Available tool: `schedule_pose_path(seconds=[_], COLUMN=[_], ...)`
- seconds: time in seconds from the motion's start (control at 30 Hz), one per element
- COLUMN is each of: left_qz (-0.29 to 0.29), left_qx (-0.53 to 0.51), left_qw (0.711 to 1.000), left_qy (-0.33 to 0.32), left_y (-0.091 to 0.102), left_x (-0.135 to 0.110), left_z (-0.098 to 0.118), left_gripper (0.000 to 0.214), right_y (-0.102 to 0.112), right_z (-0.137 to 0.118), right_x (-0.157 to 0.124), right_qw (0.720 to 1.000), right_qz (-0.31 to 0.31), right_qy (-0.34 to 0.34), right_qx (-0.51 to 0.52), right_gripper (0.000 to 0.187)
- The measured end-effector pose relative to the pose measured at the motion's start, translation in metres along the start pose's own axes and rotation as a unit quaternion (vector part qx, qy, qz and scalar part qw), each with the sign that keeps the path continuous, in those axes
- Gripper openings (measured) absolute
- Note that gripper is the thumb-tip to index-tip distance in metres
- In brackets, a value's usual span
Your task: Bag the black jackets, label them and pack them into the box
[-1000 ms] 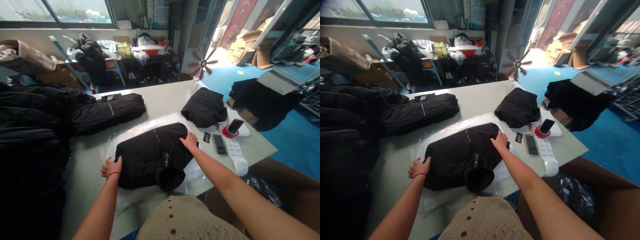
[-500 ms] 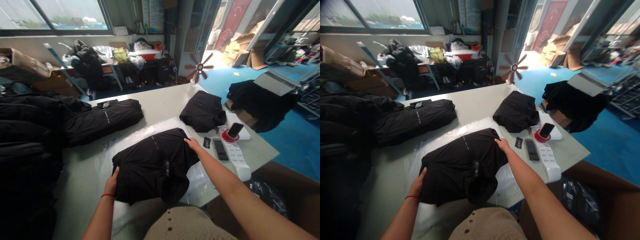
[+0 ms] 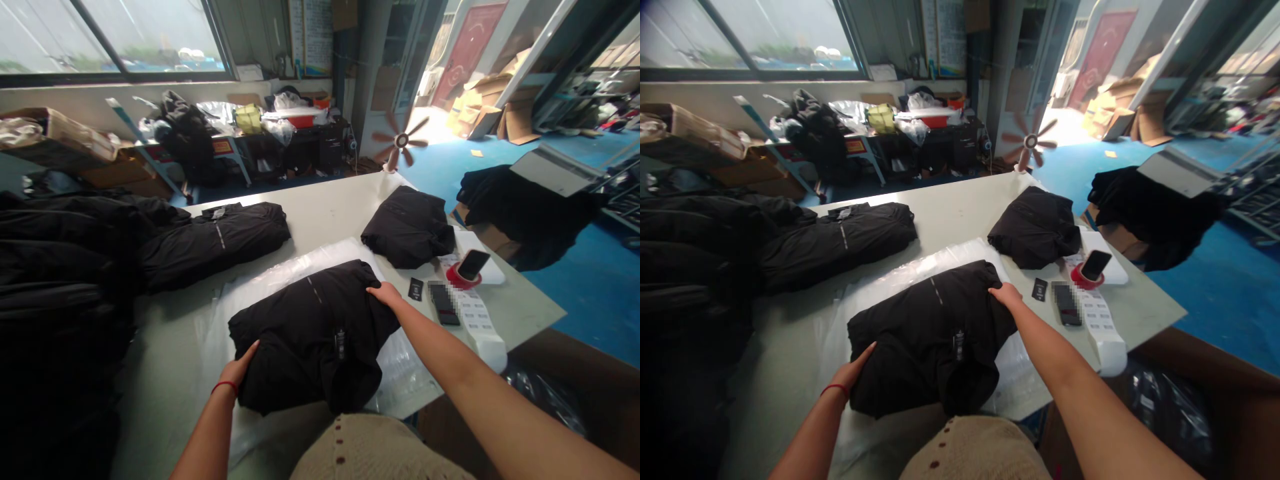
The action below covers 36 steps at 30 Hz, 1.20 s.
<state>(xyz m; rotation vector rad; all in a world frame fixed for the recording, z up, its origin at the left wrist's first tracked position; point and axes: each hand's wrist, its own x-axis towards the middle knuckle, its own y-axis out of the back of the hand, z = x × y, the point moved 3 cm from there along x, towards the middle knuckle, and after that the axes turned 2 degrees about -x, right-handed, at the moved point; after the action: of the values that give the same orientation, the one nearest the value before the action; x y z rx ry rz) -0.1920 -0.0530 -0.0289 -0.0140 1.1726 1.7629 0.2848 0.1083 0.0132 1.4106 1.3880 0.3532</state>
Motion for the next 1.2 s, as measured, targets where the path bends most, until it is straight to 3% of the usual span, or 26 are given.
schedule_pose_path(seconds=[0.1, 0.27, 0.37, 0.47, 0.6, 0.73, 0.8, 0.9, 0.97, 1.1, 1.2], left_qz=[-0.027, 0.042, 0.038, 0.013, -0.089, -0.2, -0.187, -0.046, -0.005, -0.057, -0.106], left_qx=[-0.08, -0.209, -0.231, -0.222, -0.198, -0.192, -0.18, -0.093, 0.034, 0.264, 0.334], left_qw=[0.996, 0.975, 0.962, 0.942, 0.918, 0.893, 0.901, 0.937, 0.934, 0.884, 0.867], left_qy=[0.004, -0.067, -0.143, -0.25, -0.332, -0.354, -0.348, -0.335, -0.355, -0.38, -0.354], left_y=[-0.002, -0.032, -0.062, -0.084, -0.1, -0.101, -0.094, -0.082, -0.084, -0.118, -0.149], left_x=[-0.021, -0.067, -0.094, -0.116, -0.131, -0.131, -0.125, -0.113, -0.11, -0.113, -0.115], left_z=[0.03, 0.12, 0.163, 0.179, 0.175, 0.167, 0.157, 0.125, 0.099, 0.05, 0.036], left_gripper=[0.064, 0.043, 0.041, 0.057, 0.065, 0.046, 0.038, 0.04, 0.042, 0.095, 0.105], right_y=[0.001, -0.028, -0.051, -0.06, -0.054, -0.045, -0.04, -0.029, -0.014, 0.033, 0.068], right_z=[-0.025, -0.088, -0.114, -0.119, -0.104, -0.085, -0.077, -0.063, -0.053, -0.028, -0.004], right_x=[-0.022, -0.09, -0.12, -0.126, -0.111, -0.1, -0.099, -0.099, -0.1, -0.104, -0.108], right_qw=[0.996, 0.965, 0.967, 0.971, 0.958, 0.964, 0.971, 0.971, 0.968, 0.954, 0.944], right_qz=[0.033, -0.002, -0.027, -0.047, -0.085, -0.06, -0.029, 0.013, 0.043, 0.115, 0.17], right_qy=[0.076, 0.207, 0.191, 0.132, 0.086, 0.099, 0.119, 0.14, 0.145, 0.164, 0.157], right_qx=[0.046, 0.161, 0.165, 0.195, 0.258, 0.24, 0.205, 0.194, 0.2, 0.224, 0.233], right_gripper=[0.037, 0.04, 0.055, 0.08, 0.094, 0.07, 0.057, 0.051, 0.05, 0.047, 0.048])
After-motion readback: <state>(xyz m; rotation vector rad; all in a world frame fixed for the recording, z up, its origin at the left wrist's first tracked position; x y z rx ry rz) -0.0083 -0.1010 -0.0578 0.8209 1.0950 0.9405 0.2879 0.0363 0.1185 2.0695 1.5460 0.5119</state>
